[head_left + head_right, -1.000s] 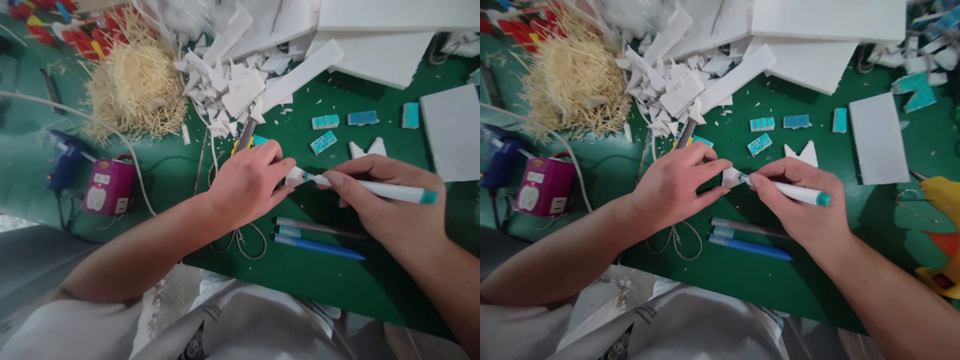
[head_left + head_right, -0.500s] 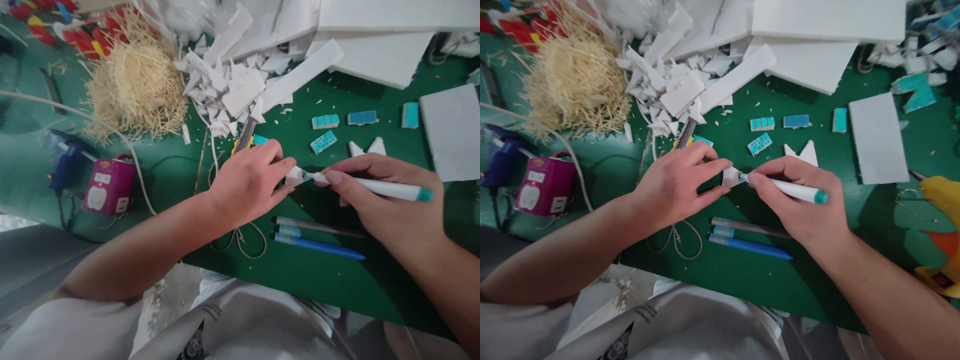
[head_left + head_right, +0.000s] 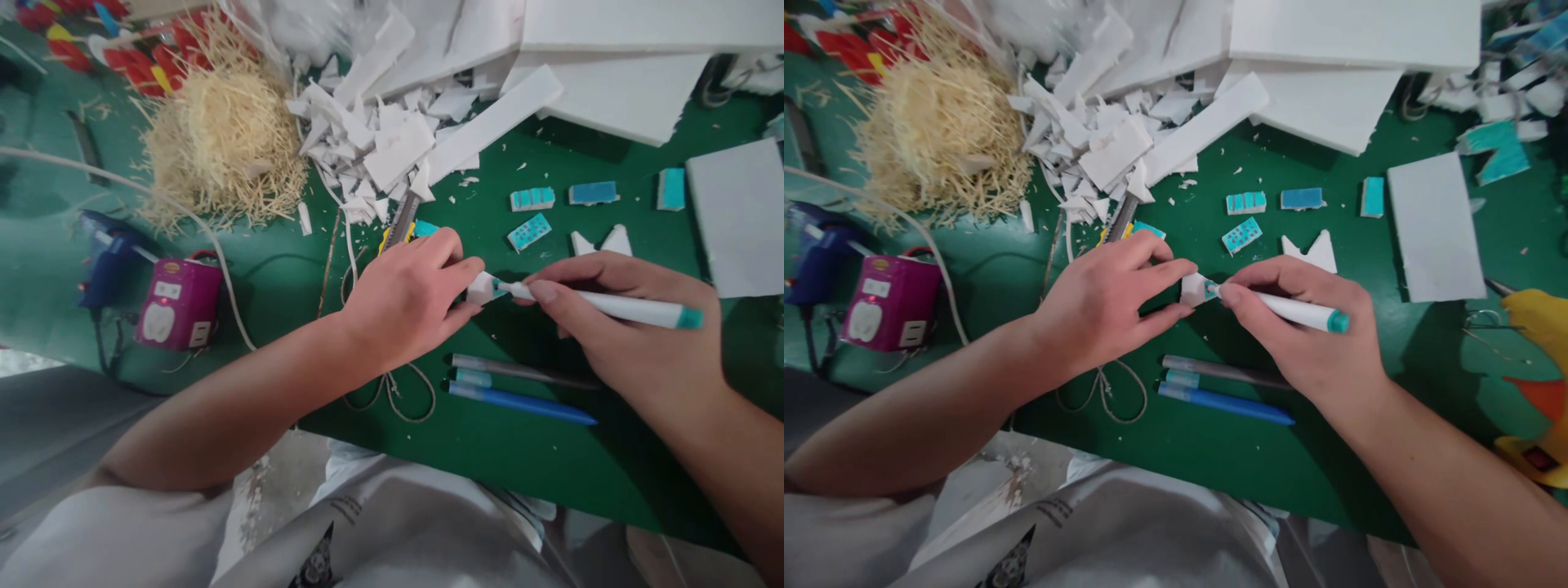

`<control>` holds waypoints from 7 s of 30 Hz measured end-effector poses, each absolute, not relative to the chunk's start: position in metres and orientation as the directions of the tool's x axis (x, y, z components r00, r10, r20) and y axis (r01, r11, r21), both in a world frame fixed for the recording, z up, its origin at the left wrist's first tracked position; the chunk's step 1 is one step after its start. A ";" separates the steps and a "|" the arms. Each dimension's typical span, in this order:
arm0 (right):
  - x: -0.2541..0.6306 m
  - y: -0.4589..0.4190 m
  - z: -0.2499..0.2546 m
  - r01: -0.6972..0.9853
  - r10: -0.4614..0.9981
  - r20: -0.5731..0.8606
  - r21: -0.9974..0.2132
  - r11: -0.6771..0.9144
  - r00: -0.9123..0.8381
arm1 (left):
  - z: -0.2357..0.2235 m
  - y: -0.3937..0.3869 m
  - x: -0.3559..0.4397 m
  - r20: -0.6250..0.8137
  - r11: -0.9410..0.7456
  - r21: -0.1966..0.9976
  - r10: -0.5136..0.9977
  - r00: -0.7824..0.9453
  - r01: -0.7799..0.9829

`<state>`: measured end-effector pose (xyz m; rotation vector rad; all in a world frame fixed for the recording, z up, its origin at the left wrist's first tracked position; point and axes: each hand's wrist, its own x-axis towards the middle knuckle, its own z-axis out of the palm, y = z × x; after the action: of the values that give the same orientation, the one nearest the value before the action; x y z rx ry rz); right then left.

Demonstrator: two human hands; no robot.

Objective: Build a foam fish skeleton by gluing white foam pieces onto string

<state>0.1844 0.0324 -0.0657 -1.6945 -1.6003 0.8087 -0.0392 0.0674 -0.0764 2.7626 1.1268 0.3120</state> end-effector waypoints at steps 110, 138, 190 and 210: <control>0.179 0.029 -0.059 0.473 0.974 -0.063 -0.866 -0.161 0.215 | -0.077 0.067 -0.040 0.107 -0.697 0.223 0.712 0.694 0.681; 0.178 0.031 -0.065 0.483 0.977 0.010 -0.870 -0.097 0.213 | -0.077 0.067 -0.039 0.140 -0.703 0.230 0.708 0.692 0.673; 0.184 0.026 -0.067 0.510 0.996 0.007 -0.859 -0.039 0.089 | -0.079 0.067 -0.038 0.142 -0.698 0.236 0.713 0.687 0.676; 0.185 0.033 -0.063 0.508 0.996 -0.014 -0.860 -0.057 0.088 | -0.076 0.065 -0.040 0.189 -0.732 0.166 0.681 0.707 0.661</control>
<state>0.1847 0.0329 -0.0629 -1.6581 -1.5059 0.8729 -0.0403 0.0650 -0.0763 2.8229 1.1120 0.3647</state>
